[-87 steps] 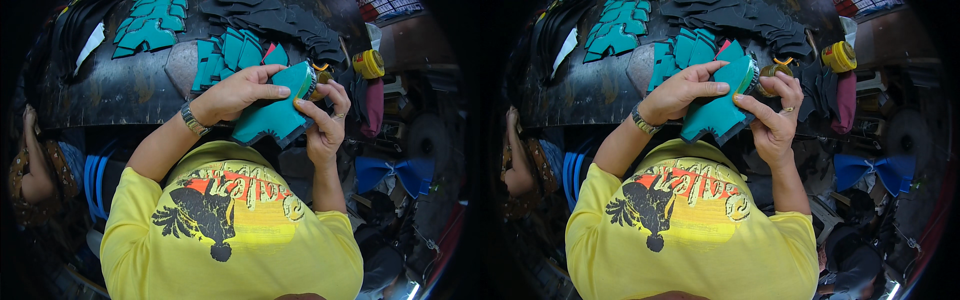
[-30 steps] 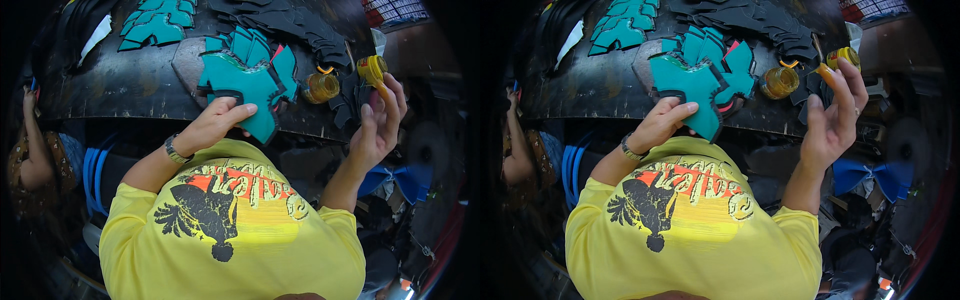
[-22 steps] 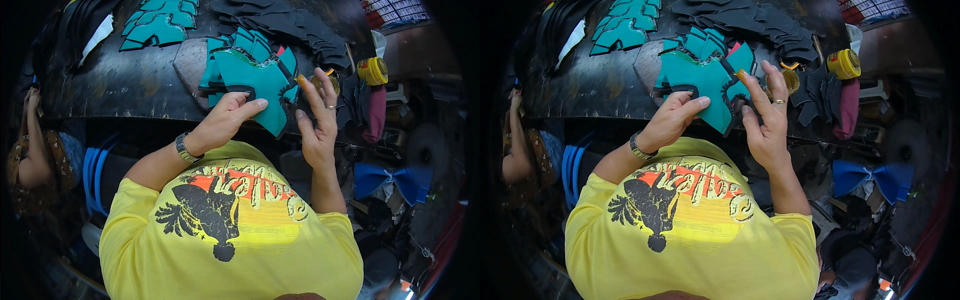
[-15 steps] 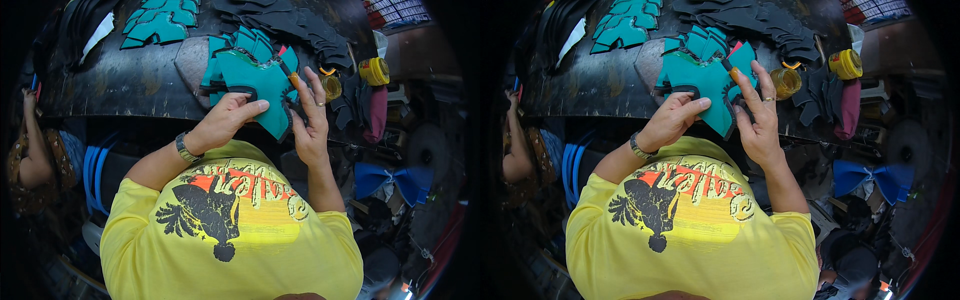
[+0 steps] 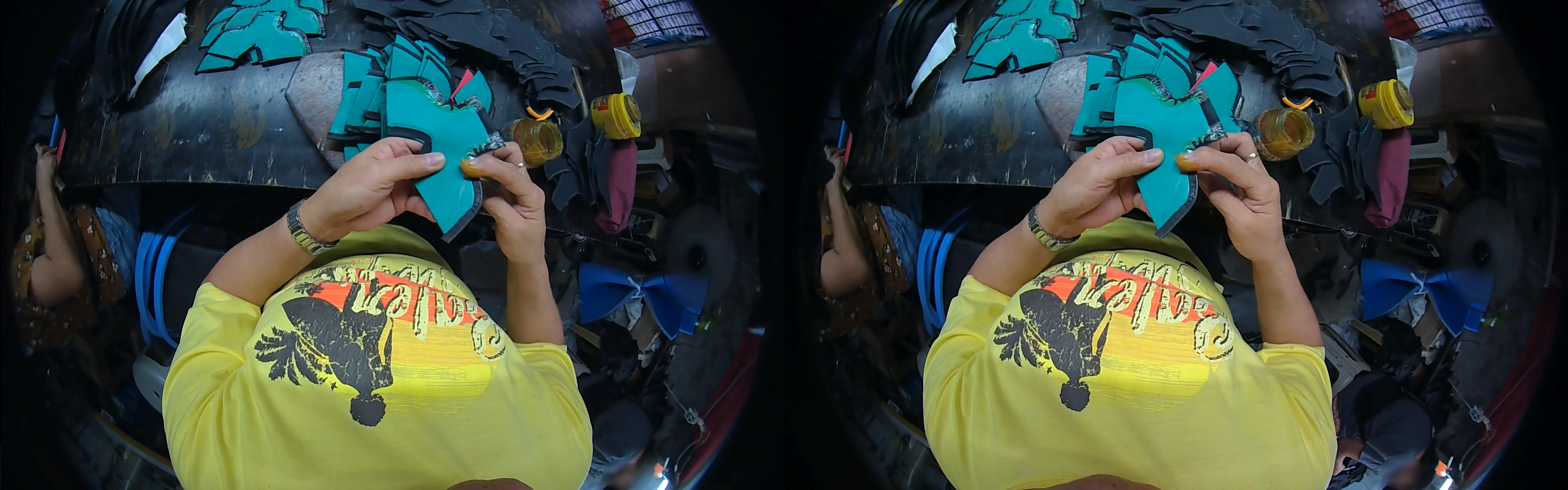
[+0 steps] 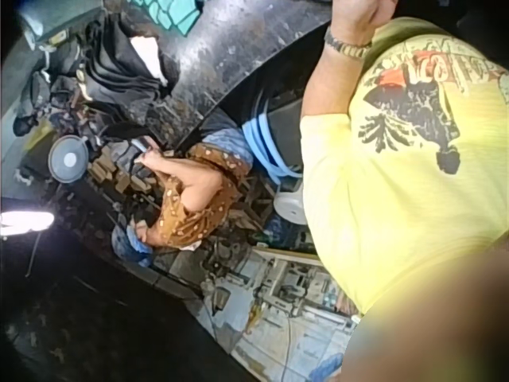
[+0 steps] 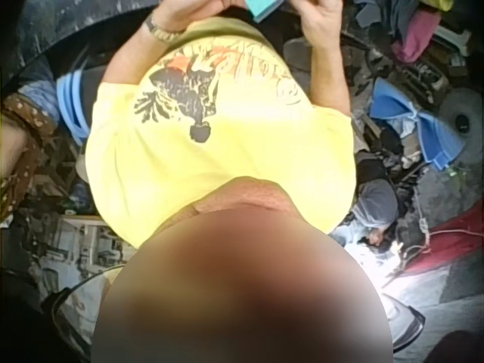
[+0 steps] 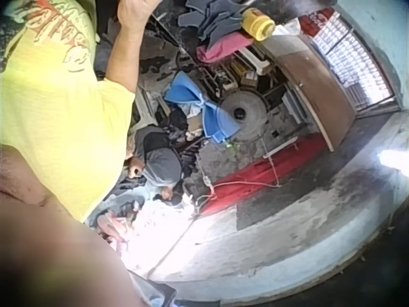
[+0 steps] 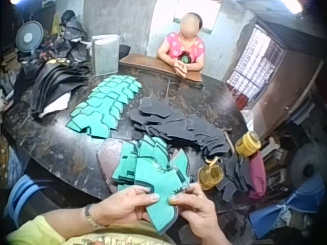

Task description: The person repeatedly picks teal and red fabric pieces from a table, applies a yellow adhesive from a small jar to the edges of each piece, and places the treated pieces back on the table. The process is repeated for many pieces throughout the clip.

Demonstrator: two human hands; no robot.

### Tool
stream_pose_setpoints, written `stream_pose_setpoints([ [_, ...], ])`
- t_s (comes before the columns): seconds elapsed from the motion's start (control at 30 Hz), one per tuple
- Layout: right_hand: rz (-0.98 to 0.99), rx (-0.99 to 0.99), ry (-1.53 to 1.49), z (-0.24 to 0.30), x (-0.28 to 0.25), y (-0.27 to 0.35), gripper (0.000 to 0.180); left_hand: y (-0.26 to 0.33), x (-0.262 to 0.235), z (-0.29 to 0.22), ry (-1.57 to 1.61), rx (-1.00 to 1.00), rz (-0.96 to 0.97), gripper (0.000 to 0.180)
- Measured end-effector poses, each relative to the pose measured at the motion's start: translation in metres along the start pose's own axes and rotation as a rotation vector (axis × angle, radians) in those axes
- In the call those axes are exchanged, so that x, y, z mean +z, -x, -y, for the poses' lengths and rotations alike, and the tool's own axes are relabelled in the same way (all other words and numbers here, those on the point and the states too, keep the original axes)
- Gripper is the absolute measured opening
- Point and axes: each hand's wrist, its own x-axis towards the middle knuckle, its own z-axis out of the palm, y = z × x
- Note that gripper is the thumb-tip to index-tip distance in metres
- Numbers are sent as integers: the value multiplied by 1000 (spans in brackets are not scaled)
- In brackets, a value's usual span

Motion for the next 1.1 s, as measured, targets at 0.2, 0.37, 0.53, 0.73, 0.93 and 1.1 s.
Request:
stream_pose_setpoints([
  [0.2, 56, -97, 81, 5, -4, 4, 41, -5, 2, -4, -16, -2, -47, 29],
  [0.37, 5, -305, 613, 12, 0, 9, 49, -9, 0, -8, 18, 27, -66, 30],
  [0.53, 11, -597, 1050, 15, 3, 10, 52, -10, 3, -8, -57, 99, -145, 29],
  [0.73, -58, -681, 973, 8, -7, 23, 44, -1, 2, -18, -187, 261, -192, 27],
  [0.93, -442, -586, 729, -16, -61, 28, 79, 37, -24, -44, -405, 428, -319, 21],
  [1.1, -644, -310, 407, -58, -77, 41, 76, 70, -48, -60, -376, 621, -562, 18],
])
